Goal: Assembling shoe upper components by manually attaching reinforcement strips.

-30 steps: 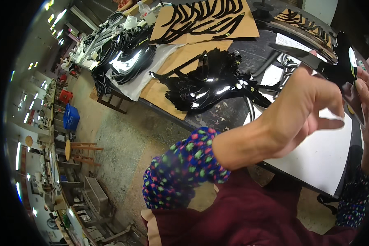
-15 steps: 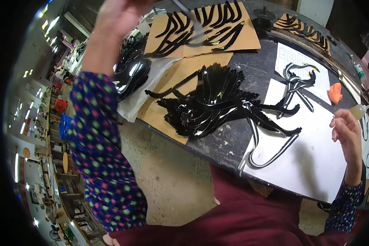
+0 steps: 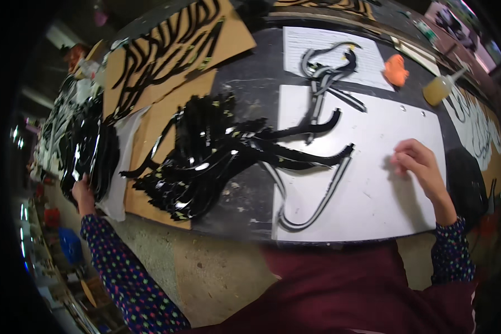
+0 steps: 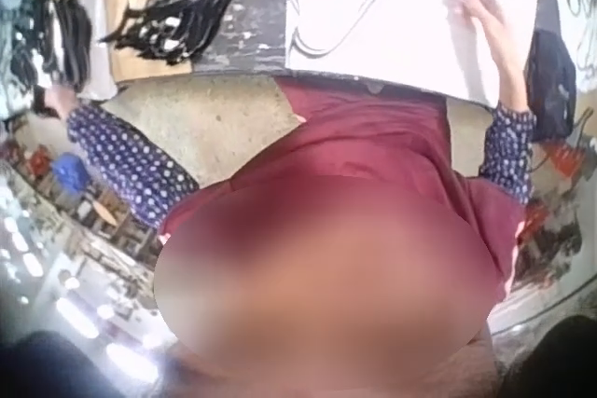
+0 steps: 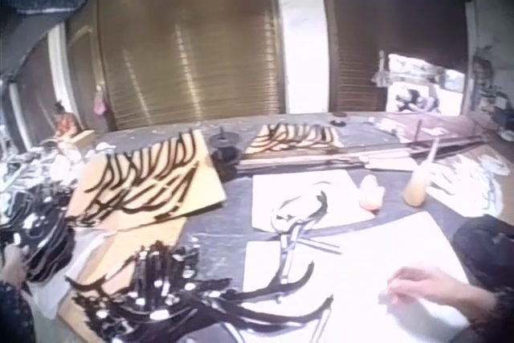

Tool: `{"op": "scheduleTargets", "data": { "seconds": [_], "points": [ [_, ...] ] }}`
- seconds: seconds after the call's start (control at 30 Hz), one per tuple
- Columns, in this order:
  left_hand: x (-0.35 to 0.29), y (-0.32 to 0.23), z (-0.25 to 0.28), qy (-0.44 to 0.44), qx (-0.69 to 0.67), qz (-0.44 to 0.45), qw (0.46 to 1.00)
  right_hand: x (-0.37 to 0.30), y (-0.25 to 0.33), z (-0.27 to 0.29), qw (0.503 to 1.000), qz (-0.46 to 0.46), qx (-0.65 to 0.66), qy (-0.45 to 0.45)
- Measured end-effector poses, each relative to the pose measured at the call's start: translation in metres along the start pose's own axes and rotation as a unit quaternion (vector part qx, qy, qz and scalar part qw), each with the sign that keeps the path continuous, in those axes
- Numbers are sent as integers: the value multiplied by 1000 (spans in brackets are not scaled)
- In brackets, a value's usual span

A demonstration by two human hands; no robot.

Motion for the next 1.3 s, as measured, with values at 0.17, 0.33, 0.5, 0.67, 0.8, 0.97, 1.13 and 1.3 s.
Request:
{"op": "scheduleTargets", "data": {
  "seconds": [0.17, 0.33, 0.5, 0.67, 0.8, 0.97, 1.13, 1.3],
  "points": [
    [-76, -59, -13, -157, 150, -115, 969, 15, 19, -34, 967, 148, -188, 87],
    [-182, -113, 3, -71, -34, -296, 952, 32, 15, -70, 930, 273, -195, 151],
    [-471, -168, -103, 165, 64, -445, 878, 20, 9, -85, 852, 404, -300, 143],
    [-634, -124, -159, 395, 118, -598, 688, 12, 2, -73, 854, 380, -307, 181],
    [-674, -91, -170, 403, 180, -588, 678, 3, -14, -50, 866, 359, -295, 187],
    [-683, -70, -192, 390, 60, -457, 797, -8, -18, -46, 823, 483, -282, 96],
    [-682, -81, -209, 372, 133, -454, 799, -10, -19, -89, 721, 577, -369, 105],
    [-660, -90, -216, 482, 100, -376, 785, -8, -22, -77, 690, 600, -395, 93]
  ]
}}
Point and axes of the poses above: each hand's wrist, its own x-axis towards the middle knuckle, its own z-axis out of the back of the hand, y = z × x, the point moved 3 cm from there along x, towards the middle knuckle, and after that the axes turned 13 degrees about z, right-handed, at the moved point
